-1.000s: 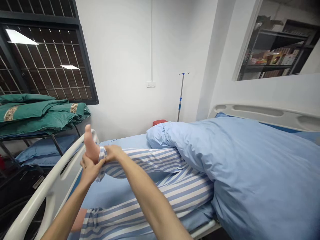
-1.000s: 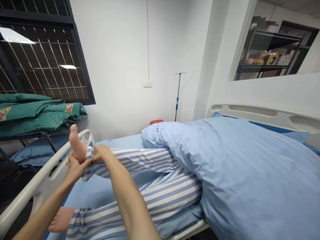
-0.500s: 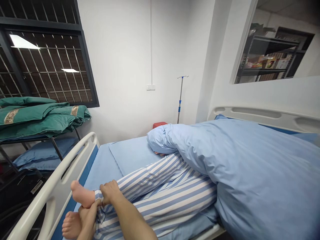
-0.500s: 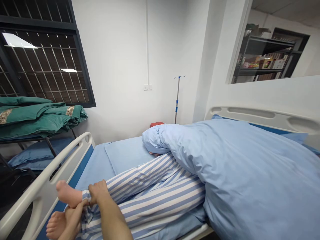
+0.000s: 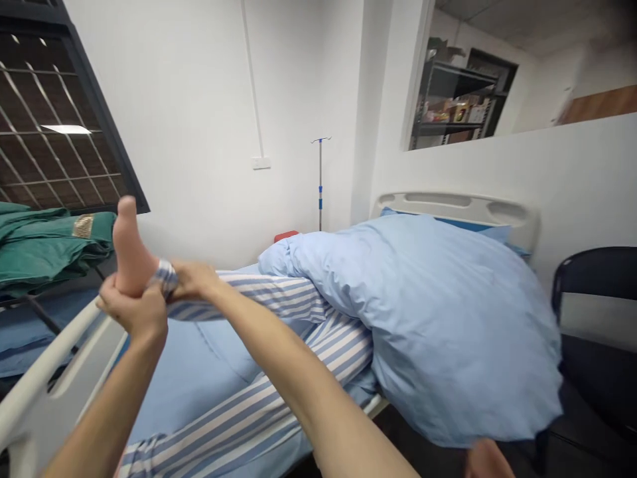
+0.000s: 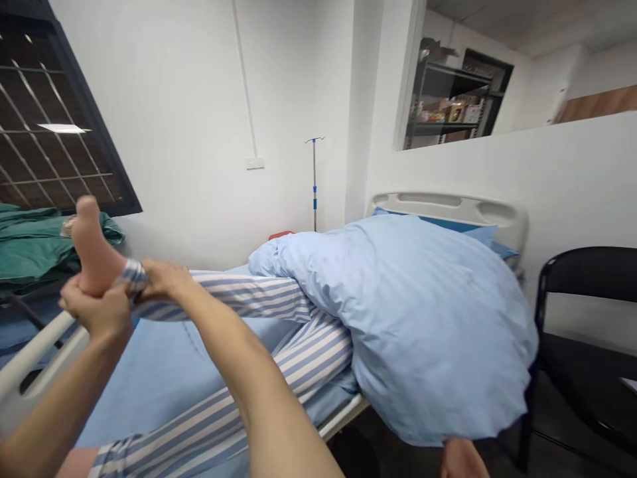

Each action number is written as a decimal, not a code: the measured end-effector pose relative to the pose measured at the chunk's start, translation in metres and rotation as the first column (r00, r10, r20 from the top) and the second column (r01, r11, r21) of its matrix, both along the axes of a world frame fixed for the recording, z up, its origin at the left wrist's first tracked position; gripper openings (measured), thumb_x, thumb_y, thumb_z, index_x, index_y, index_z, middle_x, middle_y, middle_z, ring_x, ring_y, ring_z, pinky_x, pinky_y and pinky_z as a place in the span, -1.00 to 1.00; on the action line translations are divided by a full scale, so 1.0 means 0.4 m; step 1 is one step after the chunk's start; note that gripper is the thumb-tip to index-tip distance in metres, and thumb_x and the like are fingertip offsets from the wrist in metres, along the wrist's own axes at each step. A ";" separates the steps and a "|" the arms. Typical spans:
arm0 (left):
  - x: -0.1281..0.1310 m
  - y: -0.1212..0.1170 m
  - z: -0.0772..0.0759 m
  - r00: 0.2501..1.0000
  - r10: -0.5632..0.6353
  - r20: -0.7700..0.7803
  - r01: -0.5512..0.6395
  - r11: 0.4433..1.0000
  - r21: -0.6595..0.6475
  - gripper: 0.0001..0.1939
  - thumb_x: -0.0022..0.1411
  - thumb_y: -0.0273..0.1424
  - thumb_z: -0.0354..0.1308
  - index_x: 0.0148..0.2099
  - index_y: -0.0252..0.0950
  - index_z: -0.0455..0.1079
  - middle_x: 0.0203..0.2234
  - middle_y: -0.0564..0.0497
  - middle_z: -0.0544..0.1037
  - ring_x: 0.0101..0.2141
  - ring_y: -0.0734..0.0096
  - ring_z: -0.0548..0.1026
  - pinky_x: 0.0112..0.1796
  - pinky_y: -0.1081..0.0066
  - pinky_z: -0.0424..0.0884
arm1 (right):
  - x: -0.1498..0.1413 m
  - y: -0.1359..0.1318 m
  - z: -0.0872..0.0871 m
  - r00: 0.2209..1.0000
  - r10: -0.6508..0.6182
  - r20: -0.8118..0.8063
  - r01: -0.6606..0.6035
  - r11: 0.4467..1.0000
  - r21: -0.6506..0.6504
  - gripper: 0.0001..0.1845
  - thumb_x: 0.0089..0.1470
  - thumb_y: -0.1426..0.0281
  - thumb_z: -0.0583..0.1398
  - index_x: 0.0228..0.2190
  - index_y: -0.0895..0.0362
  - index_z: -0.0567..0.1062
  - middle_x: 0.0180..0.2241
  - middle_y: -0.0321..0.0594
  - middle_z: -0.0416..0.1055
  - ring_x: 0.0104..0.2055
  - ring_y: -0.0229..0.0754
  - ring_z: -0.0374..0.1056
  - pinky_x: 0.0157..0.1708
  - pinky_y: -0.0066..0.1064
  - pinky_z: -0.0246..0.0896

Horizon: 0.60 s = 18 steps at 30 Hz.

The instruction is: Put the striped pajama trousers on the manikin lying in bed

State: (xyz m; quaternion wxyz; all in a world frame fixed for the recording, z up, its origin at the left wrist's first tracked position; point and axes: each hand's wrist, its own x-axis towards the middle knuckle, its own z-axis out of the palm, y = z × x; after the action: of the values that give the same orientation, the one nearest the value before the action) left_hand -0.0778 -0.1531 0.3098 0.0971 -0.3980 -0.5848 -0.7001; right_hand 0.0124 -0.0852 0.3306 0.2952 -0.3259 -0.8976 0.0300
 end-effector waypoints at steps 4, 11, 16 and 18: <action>0.194 0.029 0.198 0.988 -0.038 -0.150 0.074 0.967 0.243 -0.40 -0.17 -0.62 0.10 0.01 -0.44 0.17 -0.13 -0.08 0.15 -0.12 0.34 0.27 -0.02 0.28 0.24 | 0.175 0.024 0.154 0.980 -0.097 -0.172 0.098 0.995 -0.005 -0.34 -0.23 0.07 0.20 -0.07 0.02 0.23 -0.18 -0.30 0.40 -0.16 -0.10 0.35 -0.29 -0.36 0.24; 0.308 0.028 0.279 0.973 -0.096 -0.211 0.157 0.942 0.296 -0.38 -0.20 -0.70 0.06 0.02 -0.44 0.16 -0.11 -0.08 0.14 -0.09 0.40 0.27 -0.04 0.31 0.27 | 0.278 0.015 0.213 0.950 -0.093 -0.297 0.102 0.995 0.016 -0.45 -0.11 0.14 0.16 -0.07 0.08 0.25 -0.15 -0.33 0.37 -0.16 -0.24 0.29 -0.21 -0.44 0.19; 0.178 0.011 0.186 0.984 -0.028 -0.174 0.052 0.990 0.134 -0.37 -0.15 -0.58 0.10 0.06 -0.42 0.15 -0.09 -0.10 0.16 -0.10 0.35 0.29 -0.01 0.29 0.24 | 0.165 0.009 0.145 0.976 -0.106 -0.188 0.098 0.994 -0.051 -0.29 -0.26 0.04 0.23 -0.06 0.03 0.23 -0.18 -0.30 0.40 -0.17 -0.12 0.33 -0.25 -0.34 0.23; 0.101 0.005 0.126 0.990 0.006 -0.141 -0.001 1.000 0.031 -0.35 -0.14 -0.51 0.14 0.07 -0.38 0.13 -0.09 -0.09 0.18 -0.10 0.31 0.29 -0.01 0.26 0.24 | 0.099 0.011 0.095 0.989 -0.089 -0.119 0.083 0.995 -0.055 -0.24 -0.32 0.01 0.24 -0.06 0.02 0.21 -0.20 -0.27 0.42 -0.17 -0.05 0.35 -0.28 -0.30 0.24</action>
State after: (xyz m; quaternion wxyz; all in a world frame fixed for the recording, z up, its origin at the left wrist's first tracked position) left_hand -0.0375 -0.1513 0.3601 0.1455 -0.4438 -0.5663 -0.6791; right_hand 0.0522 -0.0809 0.3685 0.3419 -0.3692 -0.8621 0.0592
